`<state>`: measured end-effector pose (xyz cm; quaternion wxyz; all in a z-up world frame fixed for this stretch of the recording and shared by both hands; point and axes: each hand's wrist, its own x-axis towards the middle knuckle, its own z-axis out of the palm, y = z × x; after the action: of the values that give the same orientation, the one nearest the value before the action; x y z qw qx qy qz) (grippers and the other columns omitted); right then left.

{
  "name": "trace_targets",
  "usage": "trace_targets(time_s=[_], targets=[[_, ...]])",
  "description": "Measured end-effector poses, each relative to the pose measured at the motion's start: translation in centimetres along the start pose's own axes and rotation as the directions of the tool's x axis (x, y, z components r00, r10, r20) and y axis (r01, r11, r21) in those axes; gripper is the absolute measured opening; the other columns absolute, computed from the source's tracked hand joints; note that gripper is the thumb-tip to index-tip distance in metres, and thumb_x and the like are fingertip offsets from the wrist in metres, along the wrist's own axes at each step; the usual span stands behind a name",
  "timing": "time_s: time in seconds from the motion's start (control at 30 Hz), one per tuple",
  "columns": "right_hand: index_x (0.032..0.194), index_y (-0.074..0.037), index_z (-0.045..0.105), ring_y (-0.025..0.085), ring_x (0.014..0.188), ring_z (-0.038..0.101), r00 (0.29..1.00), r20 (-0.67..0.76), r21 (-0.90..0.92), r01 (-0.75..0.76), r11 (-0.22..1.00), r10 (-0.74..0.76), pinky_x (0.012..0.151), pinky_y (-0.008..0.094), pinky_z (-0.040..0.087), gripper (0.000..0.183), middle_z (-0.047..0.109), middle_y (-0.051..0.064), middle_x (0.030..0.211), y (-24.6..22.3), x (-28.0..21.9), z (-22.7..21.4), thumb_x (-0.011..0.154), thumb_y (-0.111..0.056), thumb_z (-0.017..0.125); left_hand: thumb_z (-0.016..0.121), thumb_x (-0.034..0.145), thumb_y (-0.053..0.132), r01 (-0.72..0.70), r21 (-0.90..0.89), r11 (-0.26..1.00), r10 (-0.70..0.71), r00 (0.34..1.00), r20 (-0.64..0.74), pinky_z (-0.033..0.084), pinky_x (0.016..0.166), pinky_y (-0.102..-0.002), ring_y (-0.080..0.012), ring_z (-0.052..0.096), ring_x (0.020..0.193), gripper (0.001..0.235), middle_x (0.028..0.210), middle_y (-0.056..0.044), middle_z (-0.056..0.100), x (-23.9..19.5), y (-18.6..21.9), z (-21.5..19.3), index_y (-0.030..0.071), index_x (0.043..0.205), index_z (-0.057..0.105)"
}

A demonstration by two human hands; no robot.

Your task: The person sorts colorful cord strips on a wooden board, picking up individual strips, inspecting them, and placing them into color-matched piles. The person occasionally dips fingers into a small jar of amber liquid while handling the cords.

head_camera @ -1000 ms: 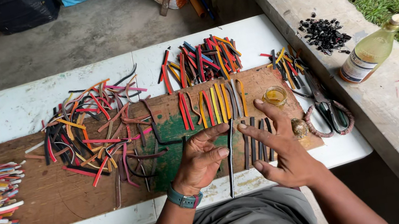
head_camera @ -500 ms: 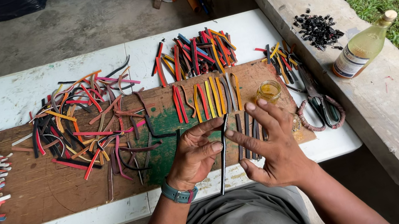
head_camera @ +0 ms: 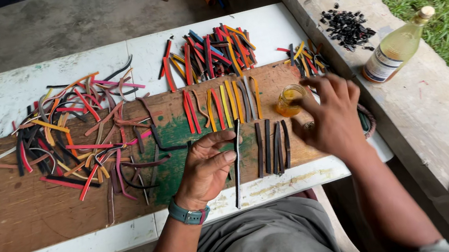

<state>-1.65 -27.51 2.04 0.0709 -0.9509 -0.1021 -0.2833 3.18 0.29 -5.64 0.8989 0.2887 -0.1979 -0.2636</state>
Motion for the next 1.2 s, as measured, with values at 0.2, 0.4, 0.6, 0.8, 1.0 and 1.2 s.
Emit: trace_targets(time_s=[0.2,0.4,0.6,0.8,1.0,1.2], targets=[[0.102,-0.022,0.078,0.032,0.121,0.047,0.921,0.374,-0.193,-0.041,0.980,0.112,0.103,0.048,0.032,0.030,0.058,0.008,0.130,5.9,2.6,4.8,0.075,-0.035,0.074,0.075,0.084,-0.012,0.031,-0.011,0.999,-0.030,0.998,0.048,0.058,0.090,-0.027,-0.0156,0.063,0.118,0.055,0.136,-0.011,0.063,0.1,-0.1,0.6,-0.001,0.136,0.061],[0.101,-0.018,0.076,0.030,0.124,0.048,0.924,0.365,-0.080,-0.093,0.992,0.116,0.106,0.047,0.033,0.024,0.059,0.006,0.131,5.8,2.5,4.7,0.082,-0.031,0.072,0.076,0.084,-0.011,0.069,-0.025,0.997,-0.066,0.992,0.104,0.054,0.100,-0.026,-0.0157,0.055,0.131,0.063,0.144,-0.010,0.059,0.4,-0.3,1.1,-0.001,0.143,0.057],[0.138,-0.018,0.063,0.040,0.150,0.035,0.996,0.065,0.699,0.001,0.716,-0.065,0.124,0.055,0.024,0.062,0.040,0.023,0.156,0.7,-1.3,0.9,0.081,-0.039,0.073,0.075,0.084,-0.011,0.054,0.003,0.999,-0.054,0.992,0.114,0.049,0.115,-0.032,-0.0190,0.053,0.138,0.065,0.143,-0.011,0.060,0.8,-0.4,2.0,-0.003,0.146,0.055],[0.149,-0.018,0.057,0.046,0.155,0.025,0.994,0.054,0.616,0.043,0.786,-0.097,0.126,0.057,0.019,0.074,0.026,0.027,0.166,-2.6,-1.6,-0.4,0.080,-0.041,0.073,0.074,0.085,-0.011,0.083,-0.041,0.996,-0.077,0.988,0.137,0.051,0.115,-0.040,-0.0212,0.056,0.135,0.064,0.142,-0.011,0.060,0.6,-0.5,2.8,-0.002,0.146,0.054],[0.141,-0.024,0.065,0.043,0.154,0.032,0.981,-0.004,0.608,0.157,0.778,-0.195,0.128,0.056,0.022,0.062,0.035,0.022,0.164,-3.7,-1.8,-1.0,0.082,-0.040,0.072,0.072,0.086,-0.011,0.095,-0.033,0.995,-0.090,0.990,0.111,0.057,0.103,-0.034,-0.0164,0.065,0.121,0.064,0.141,-0.011,0.062,0.4,-0.1,2.6,-0.003,0.146,0.052],[0.133,-0.023,0.070,0.045,0.146,0.034,0.967,-0.057,0.534,0.239,0.811,-0.247,0.122,0.056,0.025,0.056,0.039,0.021,0.159,-4.8,-2.6,-1.4,0.080,-0.039,0.072,0.073,0.087,-0.012,0.085,-0.048,0.995,-0.080,0.992,0.095,0.055,0.079,-0.021,-0.0048,0.065,0.085,0.065,0.136,-0.011,0.065,0.2,0.1,2.4,-0.005,0.148,0.052]])
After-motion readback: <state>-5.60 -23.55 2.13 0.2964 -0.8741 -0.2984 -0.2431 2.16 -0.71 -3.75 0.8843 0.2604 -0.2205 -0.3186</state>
